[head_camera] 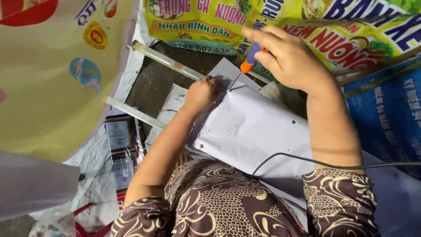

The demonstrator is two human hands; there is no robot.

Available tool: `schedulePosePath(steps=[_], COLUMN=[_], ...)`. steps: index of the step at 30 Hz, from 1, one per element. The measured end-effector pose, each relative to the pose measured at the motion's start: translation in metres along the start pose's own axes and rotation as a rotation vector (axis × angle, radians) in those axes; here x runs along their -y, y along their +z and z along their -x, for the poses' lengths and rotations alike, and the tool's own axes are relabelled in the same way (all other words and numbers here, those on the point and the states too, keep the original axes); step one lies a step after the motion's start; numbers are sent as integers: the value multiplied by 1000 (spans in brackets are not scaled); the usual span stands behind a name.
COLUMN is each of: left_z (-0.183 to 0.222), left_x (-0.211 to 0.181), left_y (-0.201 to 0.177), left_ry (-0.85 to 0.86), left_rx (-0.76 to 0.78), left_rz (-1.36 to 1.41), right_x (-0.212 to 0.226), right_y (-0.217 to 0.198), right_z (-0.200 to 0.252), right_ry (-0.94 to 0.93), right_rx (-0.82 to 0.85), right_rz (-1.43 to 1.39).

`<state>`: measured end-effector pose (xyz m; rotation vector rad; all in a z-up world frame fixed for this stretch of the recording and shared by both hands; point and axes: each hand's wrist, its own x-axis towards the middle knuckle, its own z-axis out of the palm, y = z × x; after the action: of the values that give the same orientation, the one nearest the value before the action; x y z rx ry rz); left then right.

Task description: Assembling a banner by poking holes through the material into a frame using a screwdriver and smoothing it with a cloth

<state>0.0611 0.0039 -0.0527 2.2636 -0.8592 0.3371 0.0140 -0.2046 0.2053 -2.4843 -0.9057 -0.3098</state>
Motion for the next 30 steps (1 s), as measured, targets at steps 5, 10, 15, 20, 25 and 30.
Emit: schedulePosePath(steps=[5, 10, 15, 20, 25, 30], left_z=[-3, -6, -16, -20, -12, 24], left_x=[-1, 30, 6, 7, 16, -1], left_y=[-8, 7, -45, -55, -44, -73], left_ry=[-24, -392, -924, -991, -922, -845], left_rx=[3, -28, 24, 8, -49, -119], left_rz=[23, 749, 1589, 1789, 1898, 1966], right_x=[-8, 2, 2, -20, -11, 3], right_y=[22, 13, 8, 24, 13, 16], right_z=[-1, -8, -5, 1, 0, -3], right_ry=[171, 22, 235, 385, 108, 378], right_rx=[-113, 55, 148, -16, 109, 158], right_rz=[679, 229, 63, 839, 52, 567])
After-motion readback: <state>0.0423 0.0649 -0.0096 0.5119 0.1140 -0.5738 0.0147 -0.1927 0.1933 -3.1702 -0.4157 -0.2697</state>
